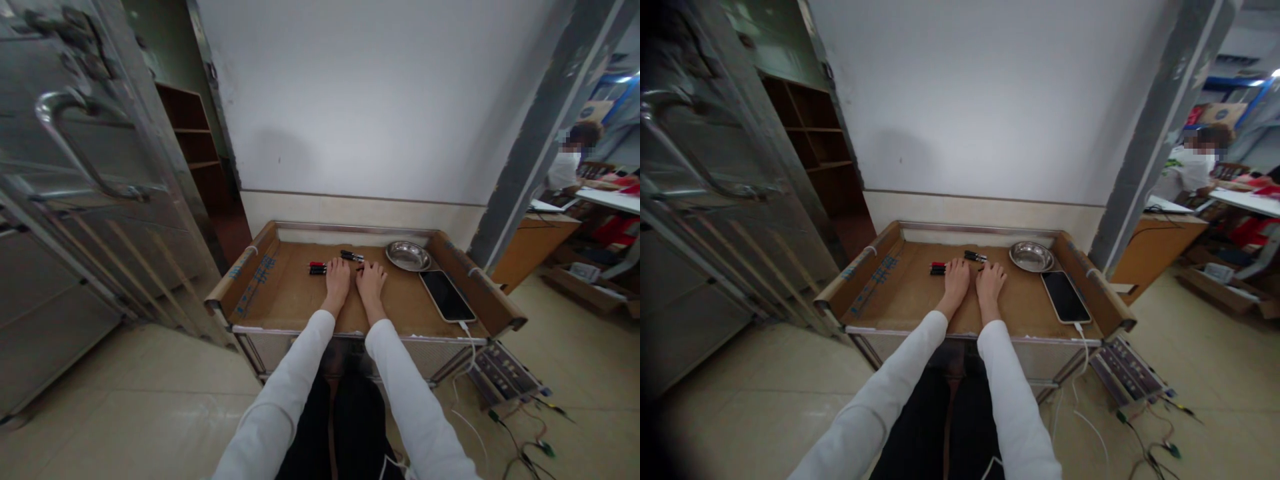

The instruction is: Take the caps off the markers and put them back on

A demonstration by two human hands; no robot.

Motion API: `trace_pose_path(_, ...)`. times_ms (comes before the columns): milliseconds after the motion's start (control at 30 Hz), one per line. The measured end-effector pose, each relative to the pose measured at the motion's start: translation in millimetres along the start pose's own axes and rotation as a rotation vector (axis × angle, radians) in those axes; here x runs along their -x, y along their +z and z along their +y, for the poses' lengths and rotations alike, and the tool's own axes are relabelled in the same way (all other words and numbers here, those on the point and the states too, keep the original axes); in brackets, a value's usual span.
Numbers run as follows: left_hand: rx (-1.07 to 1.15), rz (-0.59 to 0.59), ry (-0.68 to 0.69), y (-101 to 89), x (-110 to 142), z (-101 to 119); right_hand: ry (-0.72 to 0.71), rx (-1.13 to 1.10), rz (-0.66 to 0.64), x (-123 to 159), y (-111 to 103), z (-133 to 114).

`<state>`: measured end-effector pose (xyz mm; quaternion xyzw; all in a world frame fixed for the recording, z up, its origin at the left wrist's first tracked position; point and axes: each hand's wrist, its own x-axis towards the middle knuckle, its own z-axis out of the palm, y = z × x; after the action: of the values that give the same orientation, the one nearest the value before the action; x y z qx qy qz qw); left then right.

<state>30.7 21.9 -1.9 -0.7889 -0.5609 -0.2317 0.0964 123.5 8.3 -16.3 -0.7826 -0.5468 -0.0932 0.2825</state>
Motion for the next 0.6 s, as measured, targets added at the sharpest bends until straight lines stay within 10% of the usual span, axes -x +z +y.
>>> trace_pose_path(600,0.102,-0.104,0.067,11.8,-7,-7,-0.127,0.046,-0.086,1,-5,-1)
